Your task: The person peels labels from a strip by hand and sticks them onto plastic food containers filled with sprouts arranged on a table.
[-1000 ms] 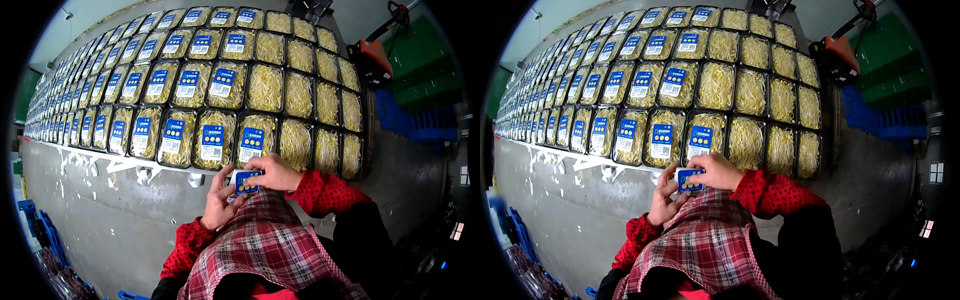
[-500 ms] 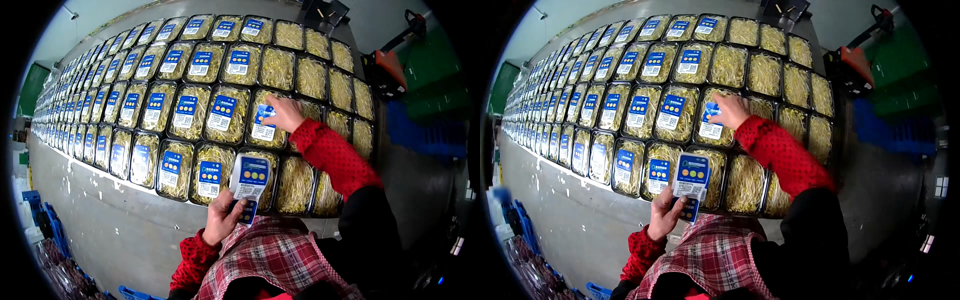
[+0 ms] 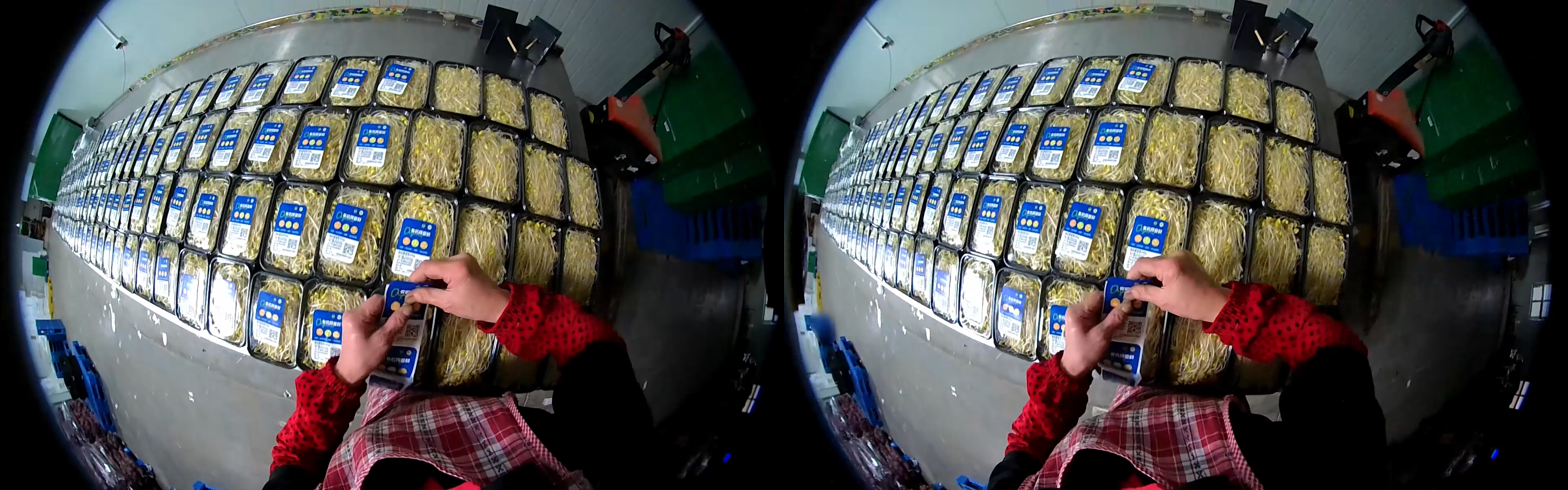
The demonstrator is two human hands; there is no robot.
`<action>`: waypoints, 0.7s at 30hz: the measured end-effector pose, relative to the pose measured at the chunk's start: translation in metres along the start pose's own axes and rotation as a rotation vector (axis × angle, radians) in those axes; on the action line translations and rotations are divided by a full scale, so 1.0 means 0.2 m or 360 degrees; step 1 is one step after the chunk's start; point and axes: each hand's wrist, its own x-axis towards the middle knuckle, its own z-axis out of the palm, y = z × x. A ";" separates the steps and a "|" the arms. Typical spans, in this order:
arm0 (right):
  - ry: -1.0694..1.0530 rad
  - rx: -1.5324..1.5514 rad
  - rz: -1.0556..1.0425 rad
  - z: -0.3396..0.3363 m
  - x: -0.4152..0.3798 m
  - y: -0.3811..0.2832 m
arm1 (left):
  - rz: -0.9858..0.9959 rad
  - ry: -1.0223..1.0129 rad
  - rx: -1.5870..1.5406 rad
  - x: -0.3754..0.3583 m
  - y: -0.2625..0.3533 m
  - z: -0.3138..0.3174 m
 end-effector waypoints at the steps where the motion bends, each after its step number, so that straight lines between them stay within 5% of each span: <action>1: 0.0062 0.0048 0.0014 -0.05 0.04 0.03 | -0.0057 0.0012 0.0058 -0.01 0.00 0.01; 4: 0.0378 0.0189 0.0089 -0.44 0.37 0.07 | -0.0187 -0.0051 0.0319 -0.02 0.00 0.00; 6: 0.0562 -0.0319 0.0076 -0.63 0.62 0.30 | 0.0063 0.0037 0.0259 0.04 0.01 0.01; 8: 0.0522 -0.0578 0.0174 -0.65 0.80 0.65 | 0.0195 0.0036 0.0146 0.12 0.09 0.02; 11: 0.0397 -0.1074 0.0406 -0.58 0.86 0.74 | 0.0341 -0.0041 0.0413 0.22 0.11 -0.02; 13: 0.0401 -0.1242 0.0608 -0.59 0.81 0.52 | 0.0227 -0.0086 0.0503 0.25 0.16 -0.03; 14: 0.0433 -0.1021 0.0304 -0.58 0.76 0.59 | 0.0365 -0.0126 0.0535 0.29 0.12 -0.04; 16: -0.0200 0.0014 0.0531 -0.50 0.65 0.50 | 0.0290 -0.0158 0.0516 0.32 0.07 -0.06; 18: -0.0487 0.0695 0.0476 -0.39 0.48 0.38 | 0.0170 -0.0104 0.0490 0.34 0.01 -0.06; 20: -0.0188 0.0606 0.0361 -0.30 0.36 0.35 | 0.0064 -0.0051 0.0462 0.37 0.02 -0.02; 21: -0.0095 0.0496 0.0292 -0.27 0.32 0.33 | 0.0474 0.0046 0.0916 0.39 0.06 0.00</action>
